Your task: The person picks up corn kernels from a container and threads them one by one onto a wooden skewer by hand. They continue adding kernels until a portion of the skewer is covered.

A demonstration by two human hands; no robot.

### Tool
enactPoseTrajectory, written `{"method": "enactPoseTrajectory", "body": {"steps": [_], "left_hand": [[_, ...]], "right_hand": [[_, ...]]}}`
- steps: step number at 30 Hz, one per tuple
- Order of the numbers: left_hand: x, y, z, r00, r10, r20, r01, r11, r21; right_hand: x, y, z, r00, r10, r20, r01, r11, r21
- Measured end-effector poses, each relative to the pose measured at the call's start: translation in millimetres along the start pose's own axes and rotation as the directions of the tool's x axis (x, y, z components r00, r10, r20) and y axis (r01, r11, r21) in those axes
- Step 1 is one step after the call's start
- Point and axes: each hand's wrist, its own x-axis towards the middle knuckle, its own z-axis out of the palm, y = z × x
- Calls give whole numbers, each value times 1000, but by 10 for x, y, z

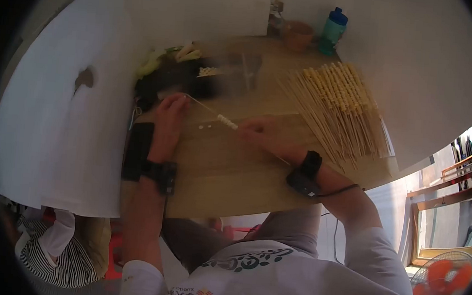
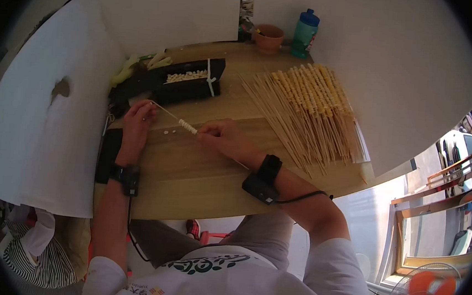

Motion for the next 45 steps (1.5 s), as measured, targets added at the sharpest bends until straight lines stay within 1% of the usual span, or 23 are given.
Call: {"method": "enactPoseTrajectory", "body": {"steps": [1, 3, 4, 7, 9, 10, 12, 13, 14, 15, 19, 21, 22, 24, 25, 27, 32, 36, 40, 42, 45], "left_hand": [[-7, 19, 12, 1000, 16, 25, -15, 998, -67], [81, -82, -108, 999, -31, 7, 32, 981, -189], [55, -82, -154, 998, -52, -26, 47, 986, -159], [103, -115, -203, 999, -46, -12, 44, 992, -122], [170, -198, -318, 975, 203, 93, -209, 976, 66], [212, -248, -370, 975, 203, 90, -209, 976, 64], [184, -205, -333, 971, 228, 73, -239, 934, 264], [156, -192, -315, 972, 224, 66, -233, 937, 261], [116, -126, -249, 996, 81, 21, -81, 996, -30], [96, -87, -197, 997, -67, 25, 71, 945, -320], [111, -87, -211, 998, -37, 51, 50, 956, -289], [113, -69, -205, 988, -154, 7, 143, 895, -423], [97, -92, -215, 988, -156, 6, 144, 896, -419], [136, -77, -209, 986, -155, 54, 163, 885, -436], [154, -68, -199, 989, -136, 57, 147, 888, -435], [96, -76, -158, 979, -200, 26, 190, 871, -453], [103, -67, -155, 979, -182, 89, 202, 851, -485], [91, -94, -160, 979, -189, 79, 202, 820, -536], [83, -72, -150, 976, -198, 94, 215, 786, -580], [84, -73, -153, 978, -195, 75, 202, 787, -582], [95, -91, -171, 979, -196, 58, 193, 786, -588]], "right_hand": [[-15, -20, 15, 999, 43, 6, -43, 999, 25], [-1, -27, 13, 989, 131, 63, -134, 990, 37], [9, 8, 33, 985, 144, 95, -151, 986, 72], [3, 62, -4, 990, 88, 107, -95, 994, 58], [32, 51, 5, 991, 71, 111, -72, 997, 3], [36, 56, 3, 991, 72, 112, -73, 997, 1], [32, 77, 11, 992, 53, 113, -55, 998, 16], [26, 72, 19, 991, 60, 117, -62, 998, 13], [22, 44, 19, 989, 73, 126, -75, 997, 11], [25, 30, 9, 988, 82, 131, -84, 996, 10], [40, 49, -6, 989, 74, 130, -73, 997, -11], [35, 43, 1, 989, 59, 136, -57, 998, -21], [8, 27, 20, 989, 59, 137, -57, 998, -16], [7, -54, 36, 989, 121, 86, -117, 992, -55], [27, -46, 31, 991, 103, 87, -98, 993, -61], [32, 19, 22, 990, 91, 110, -90, 996, -12], [41, 60, 26, 992, 73, 108, -75, 997, 20], [34, 70, 34, 993, 58, 107, -62, 997, 37], [34, 47, 24, 993, 76, 93, -79, 997, 21], [31, 34, 24, 991, 85, 102, -84, 996, -12], [36, 46, 37, 991, 85, 100, -87, 996, 17]]}}
